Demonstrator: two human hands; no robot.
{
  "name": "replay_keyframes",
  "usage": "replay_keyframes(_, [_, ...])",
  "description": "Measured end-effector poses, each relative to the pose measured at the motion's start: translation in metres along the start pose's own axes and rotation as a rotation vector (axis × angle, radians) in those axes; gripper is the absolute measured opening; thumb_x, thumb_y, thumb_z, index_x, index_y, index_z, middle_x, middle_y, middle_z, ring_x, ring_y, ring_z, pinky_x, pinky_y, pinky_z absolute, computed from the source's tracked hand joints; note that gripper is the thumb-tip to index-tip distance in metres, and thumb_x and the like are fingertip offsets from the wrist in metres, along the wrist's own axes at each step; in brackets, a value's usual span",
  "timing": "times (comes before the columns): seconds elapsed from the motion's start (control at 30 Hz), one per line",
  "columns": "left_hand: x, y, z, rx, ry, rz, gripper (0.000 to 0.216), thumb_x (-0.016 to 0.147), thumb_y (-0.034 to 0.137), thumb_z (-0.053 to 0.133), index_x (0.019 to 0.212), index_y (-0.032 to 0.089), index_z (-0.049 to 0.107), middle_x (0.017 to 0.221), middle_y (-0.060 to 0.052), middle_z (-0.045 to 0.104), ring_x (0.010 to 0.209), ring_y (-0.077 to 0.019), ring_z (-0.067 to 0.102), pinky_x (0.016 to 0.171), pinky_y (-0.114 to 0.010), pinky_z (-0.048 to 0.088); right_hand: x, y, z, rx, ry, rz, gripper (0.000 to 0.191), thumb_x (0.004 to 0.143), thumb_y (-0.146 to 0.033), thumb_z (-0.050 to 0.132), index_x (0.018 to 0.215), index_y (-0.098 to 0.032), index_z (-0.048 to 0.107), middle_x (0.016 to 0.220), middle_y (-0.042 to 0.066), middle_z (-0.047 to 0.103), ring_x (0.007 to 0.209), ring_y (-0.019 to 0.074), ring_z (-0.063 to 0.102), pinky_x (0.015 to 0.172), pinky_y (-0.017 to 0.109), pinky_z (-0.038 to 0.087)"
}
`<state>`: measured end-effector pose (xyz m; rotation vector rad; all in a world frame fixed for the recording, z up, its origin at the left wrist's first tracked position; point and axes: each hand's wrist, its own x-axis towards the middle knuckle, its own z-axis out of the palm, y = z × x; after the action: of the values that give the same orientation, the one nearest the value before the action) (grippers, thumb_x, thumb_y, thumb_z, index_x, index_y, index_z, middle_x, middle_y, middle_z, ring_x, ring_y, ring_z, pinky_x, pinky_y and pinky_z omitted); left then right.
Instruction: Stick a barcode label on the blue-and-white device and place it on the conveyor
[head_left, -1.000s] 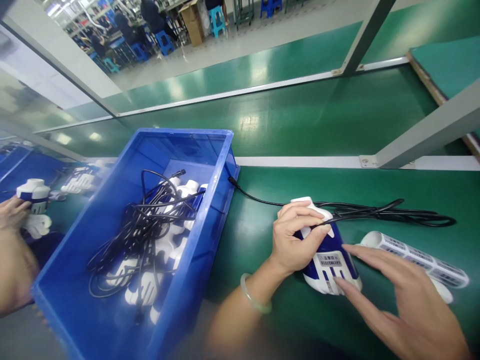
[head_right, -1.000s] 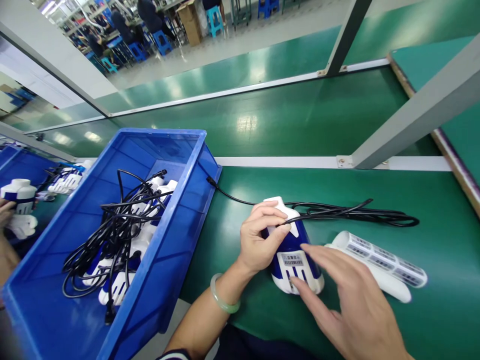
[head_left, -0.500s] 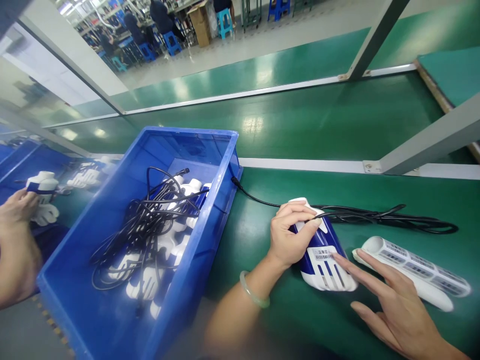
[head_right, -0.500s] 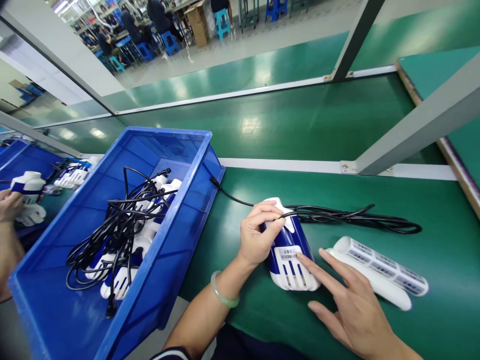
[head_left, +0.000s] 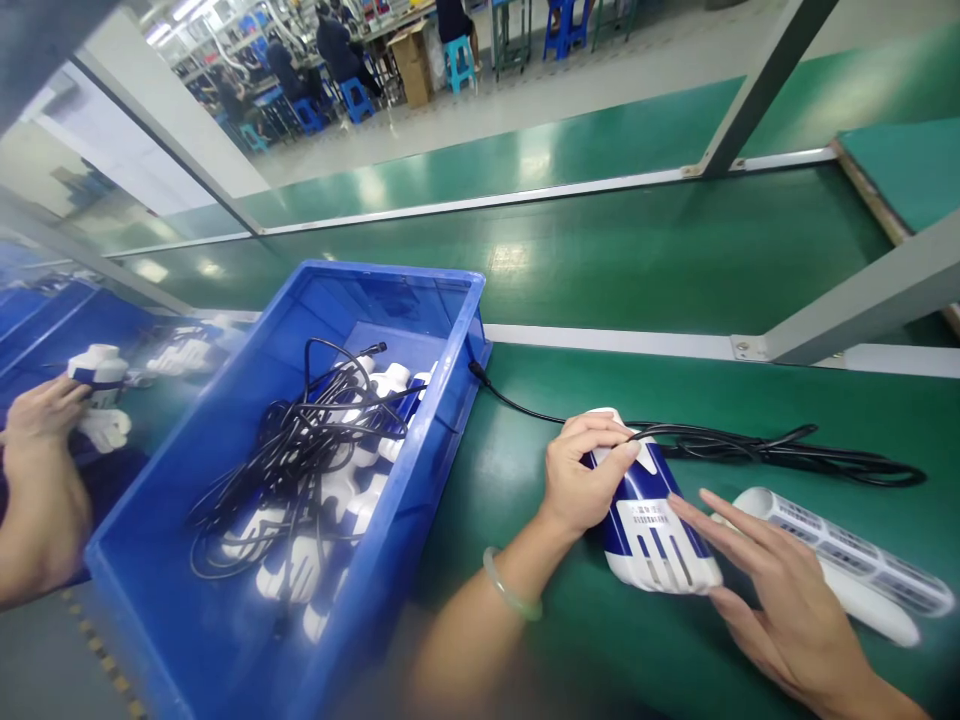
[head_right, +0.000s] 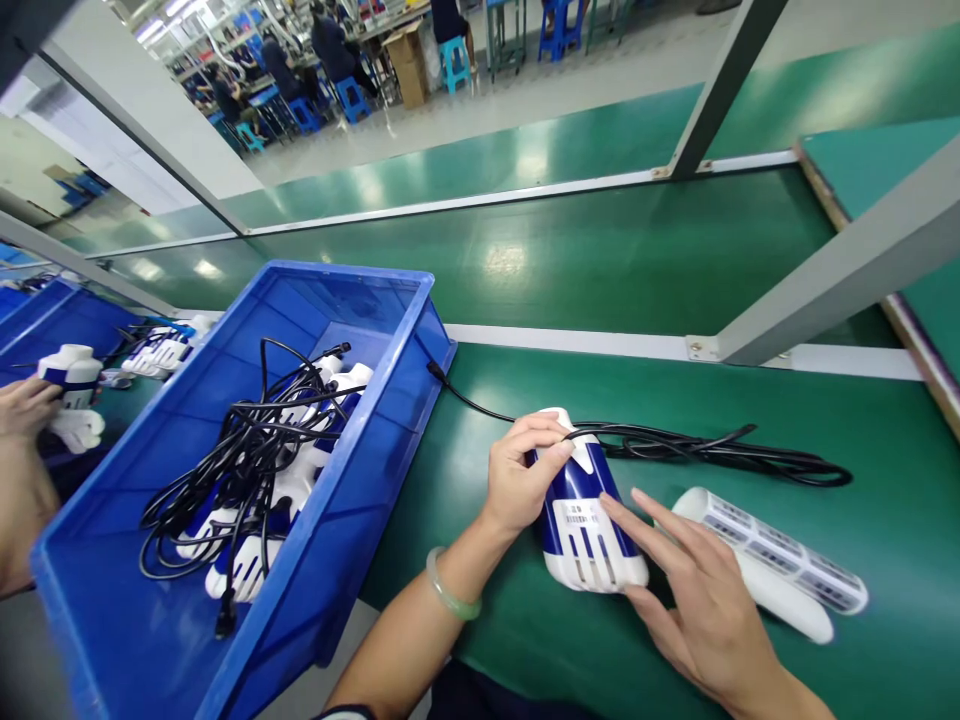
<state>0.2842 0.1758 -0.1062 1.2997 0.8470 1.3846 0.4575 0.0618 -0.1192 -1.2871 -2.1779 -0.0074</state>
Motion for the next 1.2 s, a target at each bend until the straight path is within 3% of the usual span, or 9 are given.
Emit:
replay_keyframes(0.17, [0.001, 0.004, 0.0, -0.003, -0.02, -0.058, 0.014, 0.081, 0.029, 0.071, 0.076, 0.015, 0.072, 0.09, -0.009, 0.071, 0.098, -0.0217, 0.064, 0.099, -0.043, 0.048, 0.009, -0.002, -0.015, 0.227, 0.002, 0.358, 0.042, 0.1, -0.044, 0.041, 0.139, -0.03, 0.047, 0.131, 0.006, 0.058, 0.121, 0.0323, 0.052, 0.095, 0.051, 0.049])
replay_keyframes(0.3, [0.006, 0.007, -0.007, -0.039, -0.033, -0.094, 0.027, 0.088, 0.036, 0.06, 0.079, 0.014, 0.073, 0.095, -0.011, 0.07, 0.099, -0.0219, 0.064, 0.095, -0.04, 0.049, 0.054, -0.001, -0.023, 0.889, 0.153, 0.854, 0.038, 0.091, -0.06, 0.054, 0.115, -0.03, 0.055, 0.124, 0.007, 0.062, 0.118, 0.028, 0.057, 0.096, 0.041, 0.054])
replay_keyframes(0.47, [0.015, 0.017, -0.025, 0.093, -0.012, -0.08, 0.036, 0.088, 0.046, 0.057, 0.097, 0.014, 0.07, 0.106, -0.012, 0.067, 0.105, -0.0235, 0.061, 0.1, -0.044, 0.048, 0.113, 0.005, -0.038, 1.45, 0.23, 1.101, 0.035, 0.08, -0.05, 0.07, 0.103, -0.025, 0.059, 0.131, 0.014, 0.056, 0.125, 0.0307, 0.05, 0.093, 0.036, 0.054])
replay_keyframes(0.57, [0.011, 0.031, -0.028, 0.325, -0.211, -0.218, 0.104, 0.063, 0.055, 0.081, 0.148, 0.018, 0.034, 0.151, -0.015, 0.036, 0.142, -0.0338, 0.032, 0.119, -0.055, 0.031, 0.129, 0.005, -0.047, 1.512, 0.265, 1.195, 0.032, 0.077, -0.04, 0.07, 0.102, -0.022, 0.062, 0.132, 0.018, 0.054, 0.125, 0.0325, 0.049, 0.088, 0.036, 0.057])
replay_keyframes(0.67, [0.003, 0.04, -0.024, 0.479, -0.452, -0.38, 0.146, 0.049, 0.062, 0.086, 0.155, 0.016, -0.004, 0.163, -0.014, -0.001, 0.151, -0.0365, -0.001, 0.125, -0.058, 0.011, 0.134, 0.002, -0.051, 1.513, 0.281, 1.198, 0.026, 0.079, -0.032, 0.065, 0.101, -0.018, 0.064, 0.134, 0.019, 0.052, 0.127, 0.0321, 0.048, 0.088, 0.036, 0.056])
replay_keyframes(0.8, [0.005, 0.039, -0.028, 0.466, -0.696, -0.45, 0.141, 0.058, 0.07, 0.077, 0.154, 0.015, -0.01, 0.162, -0.013, -0.01, 0.15, -0.0348, -0.011, 0.125, -0.058, 0.006, 0.135, 0.002, -0.058, 1.527, 0.248, 1.241, 0.027, 0.084, -0.028, 0.055, 0.107, -0.018, 0.064, 0.136, 0.018, 0.051, 0.126, 0.031, 0.048, 0.09, 0.039, 0.056])
replay_keyframes(0.93, [0.02, 0.03, -0.054, 0.423, -0.806, -0.338, 0.122, 0.072, 0.068, 0.068, 0.155, 0.01, 0.0, 0.163, -0.016, 0.002, 0.152, -0.0309, 0.0, 0.126, -0.052, 0.009, 0.145, 0.015, -0.074, 1.557, 0.246, 1.312, 0.03, 0.082, -0.026, 0.051, 0.108, -0.019, 0.064, 0.122, 0.016, 0.055, 0.111, 0.0294, 0.057, 0.078, 0.037, 0.061])
replay_keyframes(1.07, [0.028, 0.02, -0.071, 0.377, -0.662, -0.364, 0.102, 0.071, 0.064, 0.071, 0.151, 0.019, 0.028, 0.158, -0.013, 0.029, 0.144, -0.0324, 0.032, 0.12, -0.052, 0.031, 0.174, 0.037, -0.095, 1.568, 0.156, 1.207, 0.02, 0.079, -0.027, 0.055, 0.096, -0.019, 0.062, 0.097, 0.011, 0.052, 0.081, 0.0245, 0.058, 0.061, 0.037, 0.062])
replay_keyframes(1.2, [0.028, 0.012, -0.067, 0.434, -0.356, -0.239, 0.067, 0.078, 0.046, 0.069, 0.136, 0.019, 0.051, 0.139, -0.012, 0.054, 0.126, -0.0295, 0.053, 0.108, -0.048, 0.048, 0.226, 0.044, -0.117, 1.538, 0.04, 1.076, 0.014, 0.074, -0.025, 0.062, 0.086, -0.019, 0.057, 0.084, 0.006, 0.046, 0.072, 0.0215, 0.052, 0.056, 0.039, 0.058])
